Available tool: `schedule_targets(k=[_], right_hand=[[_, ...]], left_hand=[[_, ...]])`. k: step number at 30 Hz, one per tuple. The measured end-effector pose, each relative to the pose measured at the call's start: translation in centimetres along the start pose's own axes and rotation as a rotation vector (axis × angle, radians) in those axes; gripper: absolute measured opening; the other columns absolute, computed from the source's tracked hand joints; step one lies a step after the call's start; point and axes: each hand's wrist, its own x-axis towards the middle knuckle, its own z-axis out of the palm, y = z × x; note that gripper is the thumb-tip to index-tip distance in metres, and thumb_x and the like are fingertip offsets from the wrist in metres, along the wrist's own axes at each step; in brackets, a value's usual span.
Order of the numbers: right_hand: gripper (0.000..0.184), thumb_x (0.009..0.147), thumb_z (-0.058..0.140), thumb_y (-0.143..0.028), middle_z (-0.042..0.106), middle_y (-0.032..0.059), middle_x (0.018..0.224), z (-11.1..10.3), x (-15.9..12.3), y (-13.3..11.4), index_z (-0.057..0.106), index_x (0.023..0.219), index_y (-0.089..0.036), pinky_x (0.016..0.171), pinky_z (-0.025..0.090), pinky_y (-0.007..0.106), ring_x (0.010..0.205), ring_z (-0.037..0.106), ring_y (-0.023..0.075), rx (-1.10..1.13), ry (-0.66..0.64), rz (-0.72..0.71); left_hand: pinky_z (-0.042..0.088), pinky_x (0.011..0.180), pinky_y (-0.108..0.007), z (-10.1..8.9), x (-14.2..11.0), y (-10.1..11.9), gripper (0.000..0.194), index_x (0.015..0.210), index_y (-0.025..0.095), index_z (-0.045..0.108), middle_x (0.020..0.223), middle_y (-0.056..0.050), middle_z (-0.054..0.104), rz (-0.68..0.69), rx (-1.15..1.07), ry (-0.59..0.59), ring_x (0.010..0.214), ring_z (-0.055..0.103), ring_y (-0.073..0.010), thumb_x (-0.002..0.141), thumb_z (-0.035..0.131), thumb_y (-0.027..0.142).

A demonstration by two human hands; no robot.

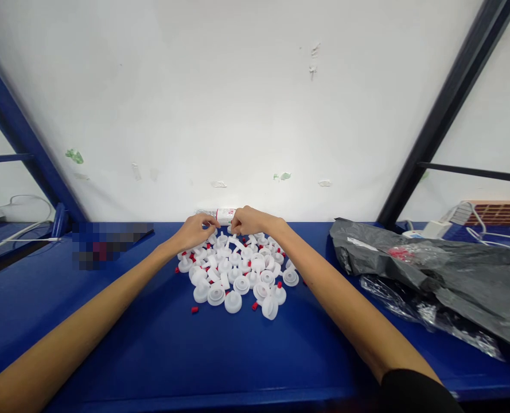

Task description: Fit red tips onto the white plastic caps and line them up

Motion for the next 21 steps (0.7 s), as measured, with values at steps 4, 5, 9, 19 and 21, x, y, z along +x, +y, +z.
schedule_targets(k=[4,5,9,19,21], right_hand=[[0.011,0.077,0.07,-0.014,0.079,0.0019,0.078,-0.2,-0.1,-0.1,0.08,0.076,-0.02,0.063,0.046,0.023,0.071,0.069,0.016,0.007,0.004,0.001],[0.007,0.076,0.073,-0.017,0.078,0.002,0.077,-0.3,-0.1,-0.2,0.08,0.075,-0.019,0.063,0.046,0.024,0.07,0.068,0.0161,0.009,0.01,0.005],[0.007,0.074,0.079,-0.025,0.078,0.0033,0.074,-0.3,-0.1,-0.1,0.077,0.074,-0.018,0.059,0.045,0.024,0.07,0.069,0.0173,0.018,0.031,0.015],[0.029,0.08,0.065,-0.012,0.079,0.0024,0.085,-1.5,-1.0,-0.7,0.077,0.105,-0.02,0.065,0.047,0.022,0.073,0.07,0.0151,0.0,0.059,-0.002],[0.021,0.082,0.065,-0.019,0.079,0.0032,0.086,-1.8,-1.2,-0.5,0.079,0.098,-0.02,0.065,0.045,0.023,0.073,0.069,0.0158,-0.03,0.073,0.012]], left_hand=[[0.054,0.083,-0.03,0.0,0.1,0.0,0.032,0.092,0.02,0.08,0.095,-0.004,0.081,0.006,-0.003,-0.002,0.09,0.072,-0.0223,0.08,0.051,0.017],[0.054,0.083,-0.03,0.1,0.1,0.0,0.032,0.092,0.02,0.08,0.095,-0.004,0.081,0.009,-0.002,-0.002,0.089,0.072,-0.0221,0.08,0.051,0.017],[0.055,0.084,-0.03,0.2,0.0,-0.1,0.032,0.092,0.02,0.081,0.095,-0.004,0.08,0.019,0.012,-0.002,0.088,0.072,-0.0219,0.08,0.051,0.017],[0.052,0.097,-0.041,0.3,2.9,1.7,0.024,0.11,0.018,0.073,0.111,-0.009,0.074,0.073,0.101,-0.065,0.103,0.068,-0.024,0.096,0.055,0.024],[0.055,0.093,-0.043,0.9,3.8,2.1,0.026,0.117,0.017,0.067,0.117,-0.009,0.07,0.067,0.11,-0.128,0.103,0.067,-0.0218,0.098,0.059,0.033]])
